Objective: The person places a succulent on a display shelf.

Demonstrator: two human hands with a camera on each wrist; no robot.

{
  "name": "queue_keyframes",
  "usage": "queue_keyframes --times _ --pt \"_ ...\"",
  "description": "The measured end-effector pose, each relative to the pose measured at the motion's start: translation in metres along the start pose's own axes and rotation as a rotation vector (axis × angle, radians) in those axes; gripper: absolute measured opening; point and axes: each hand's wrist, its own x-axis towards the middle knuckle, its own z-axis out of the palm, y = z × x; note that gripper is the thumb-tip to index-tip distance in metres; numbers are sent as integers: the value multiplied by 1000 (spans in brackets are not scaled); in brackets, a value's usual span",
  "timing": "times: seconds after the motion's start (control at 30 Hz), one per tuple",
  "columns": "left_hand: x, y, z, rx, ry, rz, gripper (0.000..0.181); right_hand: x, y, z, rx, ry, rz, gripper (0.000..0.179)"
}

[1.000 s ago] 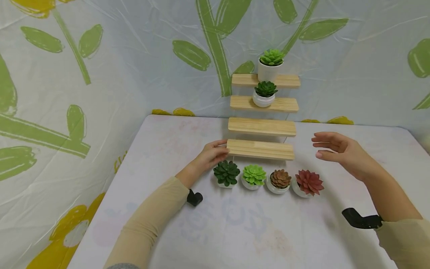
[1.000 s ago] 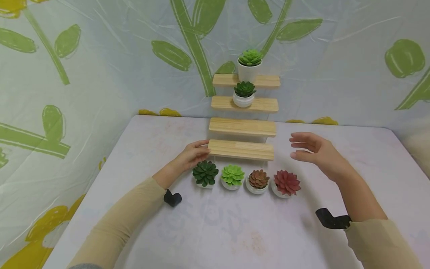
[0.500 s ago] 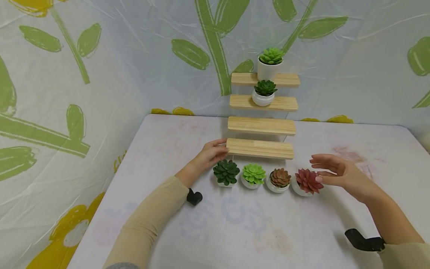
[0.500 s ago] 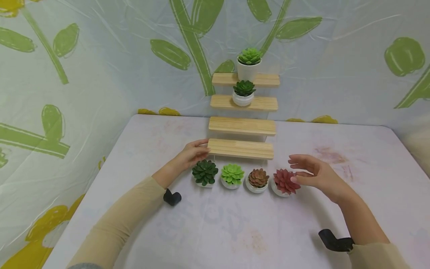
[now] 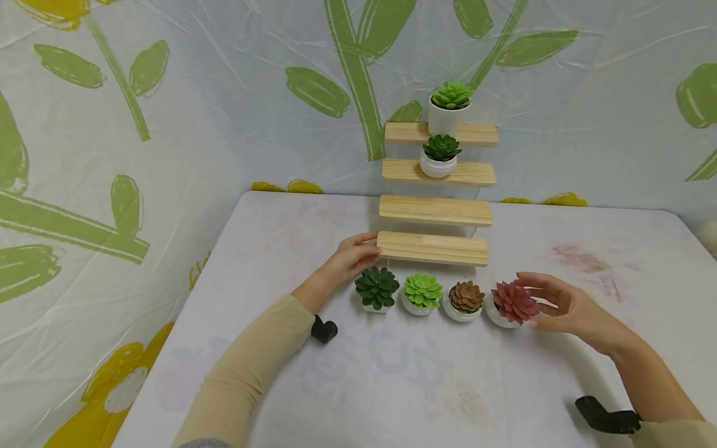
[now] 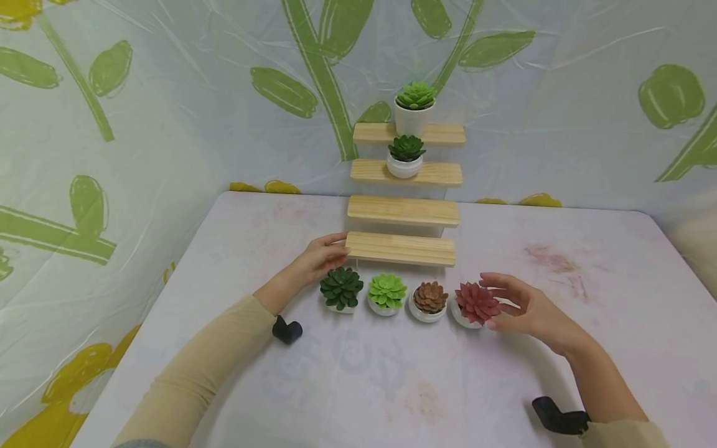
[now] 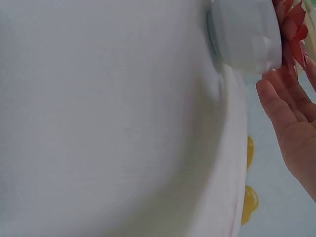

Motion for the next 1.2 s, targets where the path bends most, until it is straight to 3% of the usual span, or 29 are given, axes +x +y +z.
queue_keyframes --times 0.3,0.63,1.2 --pt "-1 1 0 5 5 -4 52 1 10 4 -5 -23 28 71" --pt "1 1 0 16 4 -3 52 5 15 12 -72 35 137 65" --pt "1 1 0 12 3 -1 52 11 16 14 -86 48 133 56"
